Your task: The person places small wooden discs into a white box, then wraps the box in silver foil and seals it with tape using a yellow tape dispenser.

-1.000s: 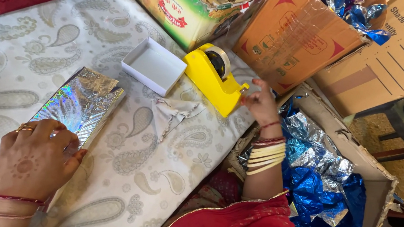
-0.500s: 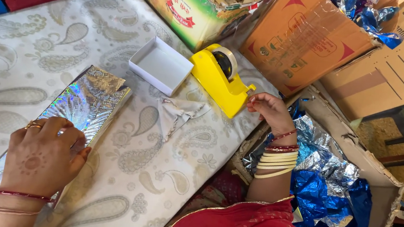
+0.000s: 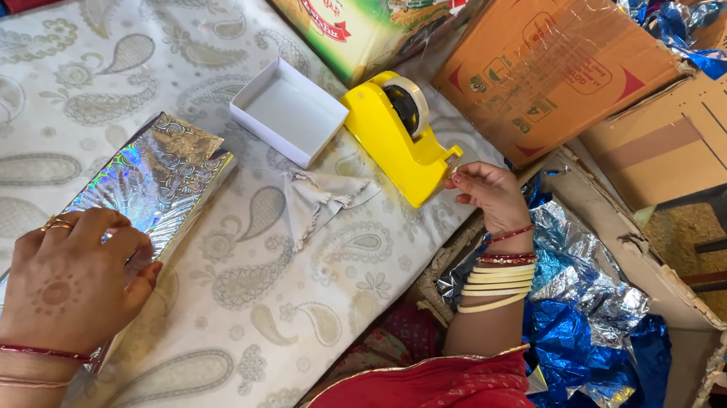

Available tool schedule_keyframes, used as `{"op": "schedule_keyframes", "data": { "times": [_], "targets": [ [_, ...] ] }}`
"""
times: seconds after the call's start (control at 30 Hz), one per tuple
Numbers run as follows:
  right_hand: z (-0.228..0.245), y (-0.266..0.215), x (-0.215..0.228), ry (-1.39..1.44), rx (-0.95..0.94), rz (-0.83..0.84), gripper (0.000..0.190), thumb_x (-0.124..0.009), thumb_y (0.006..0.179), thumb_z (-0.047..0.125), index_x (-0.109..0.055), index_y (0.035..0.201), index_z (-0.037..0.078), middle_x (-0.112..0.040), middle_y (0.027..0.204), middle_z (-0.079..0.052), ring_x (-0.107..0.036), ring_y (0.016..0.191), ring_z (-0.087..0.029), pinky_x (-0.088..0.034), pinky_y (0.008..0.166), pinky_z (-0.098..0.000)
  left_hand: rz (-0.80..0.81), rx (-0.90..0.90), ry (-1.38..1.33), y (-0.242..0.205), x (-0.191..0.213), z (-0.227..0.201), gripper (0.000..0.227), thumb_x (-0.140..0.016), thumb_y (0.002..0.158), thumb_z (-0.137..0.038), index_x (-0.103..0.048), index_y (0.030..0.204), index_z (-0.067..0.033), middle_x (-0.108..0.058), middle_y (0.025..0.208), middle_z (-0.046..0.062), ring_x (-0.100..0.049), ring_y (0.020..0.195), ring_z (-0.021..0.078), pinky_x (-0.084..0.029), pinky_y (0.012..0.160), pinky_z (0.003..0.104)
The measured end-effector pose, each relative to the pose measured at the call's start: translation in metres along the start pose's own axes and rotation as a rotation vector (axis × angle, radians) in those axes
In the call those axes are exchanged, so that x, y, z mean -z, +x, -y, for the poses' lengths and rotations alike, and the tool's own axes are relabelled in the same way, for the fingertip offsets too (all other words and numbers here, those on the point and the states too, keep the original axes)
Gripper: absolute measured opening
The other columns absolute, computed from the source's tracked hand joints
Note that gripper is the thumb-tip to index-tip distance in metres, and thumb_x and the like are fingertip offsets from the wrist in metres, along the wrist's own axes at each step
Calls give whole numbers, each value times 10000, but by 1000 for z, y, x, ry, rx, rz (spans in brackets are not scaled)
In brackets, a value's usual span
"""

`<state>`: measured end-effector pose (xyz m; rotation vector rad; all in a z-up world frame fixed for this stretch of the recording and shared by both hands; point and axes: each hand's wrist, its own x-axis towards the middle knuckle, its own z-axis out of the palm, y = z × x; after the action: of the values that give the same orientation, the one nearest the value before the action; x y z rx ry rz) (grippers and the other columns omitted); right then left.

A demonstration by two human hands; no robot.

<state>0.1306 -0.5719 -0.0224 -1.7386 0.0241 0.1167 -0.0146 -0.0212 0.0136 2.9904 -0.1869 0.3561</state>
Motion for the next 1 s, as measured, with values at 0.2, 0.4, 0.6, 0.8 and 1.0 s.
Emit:
{"op": "schedule_keyframes", "data": {
  "times": [0.2,0.4,0.6,0.8,1.0],
  "targets": [
    [-14,7,1,-8,-56,-55,129,-707,960,99,-720,1056,14,-756,985,-79,-718,906,-166,-563,768,-292,55,26,-12,1,4,-2,172,-753,779,-394,-763,885,-259,-674,1101,-79,-661,1128,198,-487,1001,449],
    [21,-14,-5,207,-14,65,191,-646,970,127,-705,1095,-5,-729,1118,-88,-734,1046,-194,-597,849,-347,4,-6,-5,1,1,0,196,-765,747,-401,-766,880,-257,-679,1097,-66,-654,1134,216,-486,981,459],
    [-2,-2,0,240,17,97,220,-692,974,163,-697,1119,-2,-724,1112,-86,-715,1044,-196,-593,864,-358,36,26,-13,1,3,-2,178,-757,766,-401,-763,875,-261,-674,1110,-74,-653,1147,203,-484,1009,454],
    [-10,9,-4,185,-8,-20,183,-723,971,131,-709,1076,-17,-741,979,-80,-712,890,-164,-586,823,-330,22,5,-8,1,5,-2,191,-767,746,-394,-766,878,-255,-672,1102,-64,-658,1125,218,-489,988,464],
    [-19,16,5,220,-43,28,160,-720,964,119,-711,1045,-19,-737,941,-92,-715,848,-178,-609,826,-357,1,9,43,2,4,-3,213,-777,726,-422,-770,878,-272,-658,1114,-1,-668,1025,265,-543,846,440]
  ]
}}
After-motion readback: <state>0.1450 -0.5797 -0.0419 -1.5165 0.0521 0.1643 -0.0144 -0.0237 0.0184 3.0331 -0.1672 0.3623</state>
